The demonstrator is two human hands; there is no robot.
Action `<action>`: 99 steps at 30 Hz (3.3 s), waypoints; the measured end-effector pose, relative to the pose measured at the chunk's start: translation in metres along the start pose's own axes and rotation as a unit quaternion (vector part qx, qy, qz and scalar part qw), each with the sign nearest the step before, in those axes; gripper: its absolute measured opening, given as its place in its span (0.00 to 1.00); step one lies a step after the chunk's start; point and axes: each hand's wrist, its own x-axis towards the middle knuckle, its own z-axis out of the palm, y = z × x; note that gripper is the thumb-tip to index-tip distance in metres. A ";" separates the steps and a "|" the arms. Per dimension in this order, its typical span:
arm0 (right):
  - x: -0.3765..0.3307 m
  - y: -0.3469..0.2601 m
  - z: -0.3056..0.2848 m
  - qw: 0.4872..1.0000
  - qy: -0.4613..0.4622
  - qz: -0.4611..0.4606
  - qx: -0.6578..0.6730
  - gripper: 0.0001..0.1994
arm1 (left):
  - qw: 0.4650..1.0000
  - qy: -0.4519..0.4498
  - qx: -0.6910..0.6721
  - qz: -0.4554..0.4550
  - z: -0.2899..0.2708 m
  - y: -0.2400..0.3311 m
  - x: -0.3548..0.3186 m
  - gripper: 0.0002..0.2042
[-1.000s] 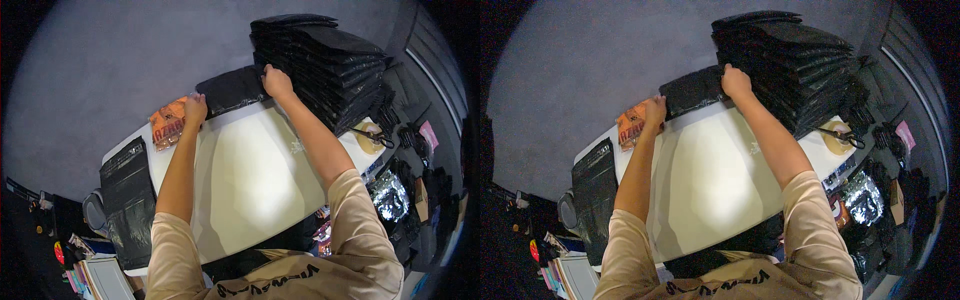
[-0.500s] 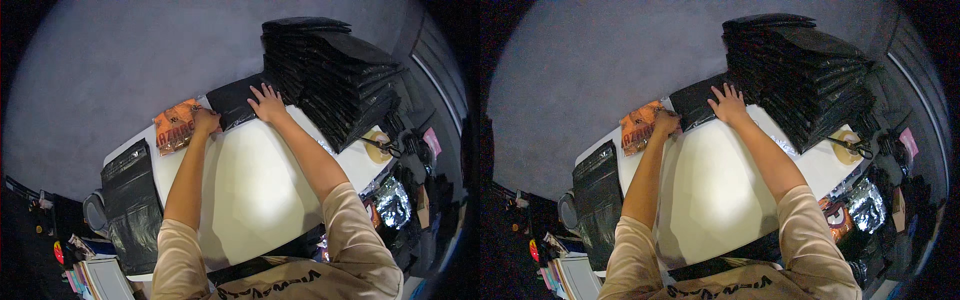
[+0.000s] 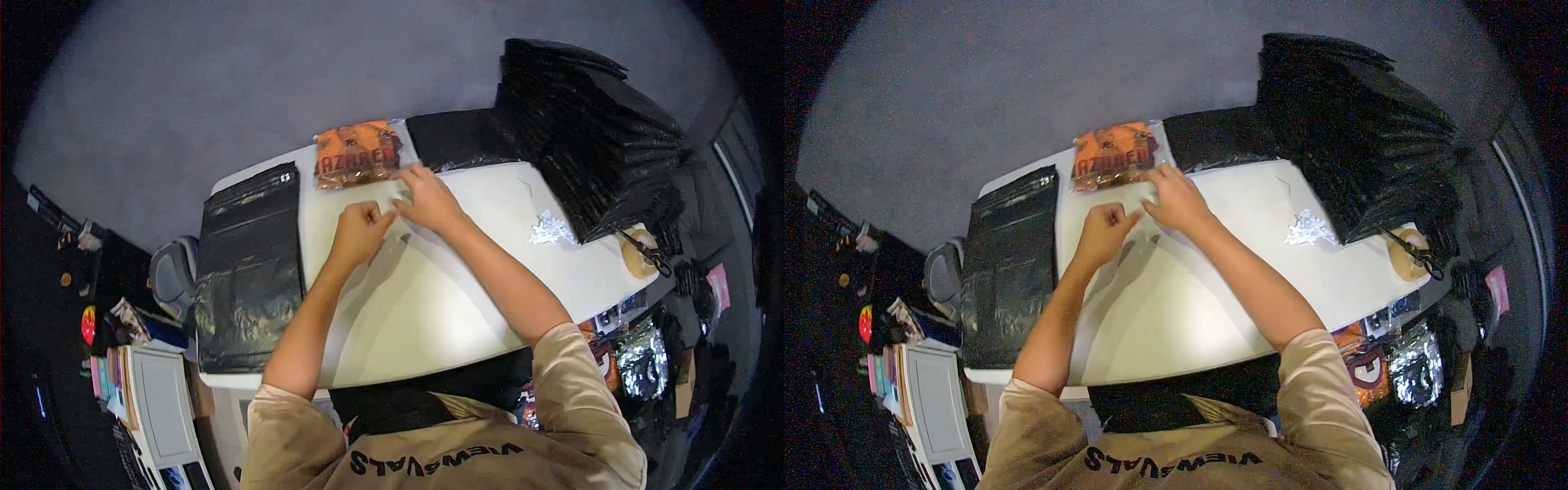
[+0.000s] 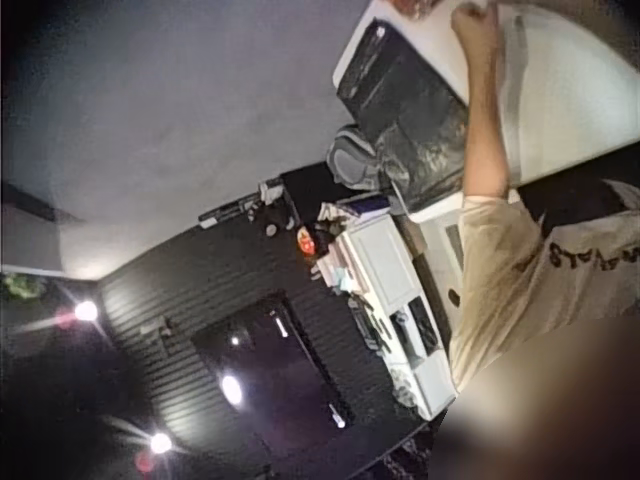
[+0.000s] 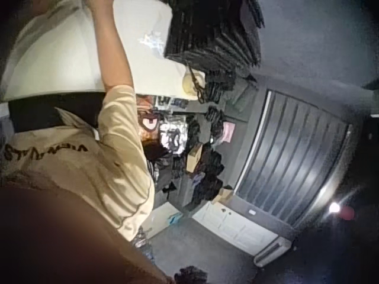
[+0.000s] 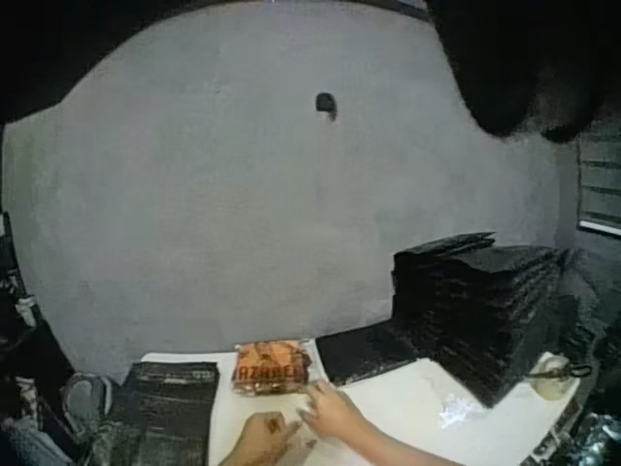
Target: Packing clothing items into black poly mailers and sealing them for shipment.
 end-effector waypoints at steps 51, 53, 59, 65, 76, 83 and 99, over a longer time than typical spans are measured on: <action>-0.163 -0.209 0.061 0.953 -0.130 -0.225 0.155 0.19 | 0.978 0.163 0.103 0.083 -0.110 -0.045 -0.291 0.16; -0.168 -0.211 0.061 0.952 -0.129 -0.230 0.156 0.19 | 0.977 0.169 0.098 0.084 -0.108 -0.046 -0.293 0.14; -0.169 -0.213 0.060 0.954 -0.126 -0.226 0.153 0.18 | 0.974 0.170 0.108 0.101 -0.108 -0.046 -0.295 0.13; -0.168 -0.212 0.059 0.953 -0.125 -0.230 0.151 0.18 | 0.975 0.173 0.100 0.094 -0.108 -0.045 -0.295 0.11; -0.170 -0.212 0.059 0.953 -0.124 -0.233 0.149 0.18 | 0.970 0.191 0.109 0.103 -0.103 -0.044 -0.293 0.10; -0.171 -0.212 0.059 0.953 -0.117 -0.236 0.149 0.18 | 0.968 0.194 0.112 0.113 -0.103 -0.046 -0.292 0.09; -0.170 -0.212 0.060 0.955 -0.133 -0.228 0.133 0.20 | 0.942 0.312 0.095 0.085 -0.088 -0.061 -0.286 0.04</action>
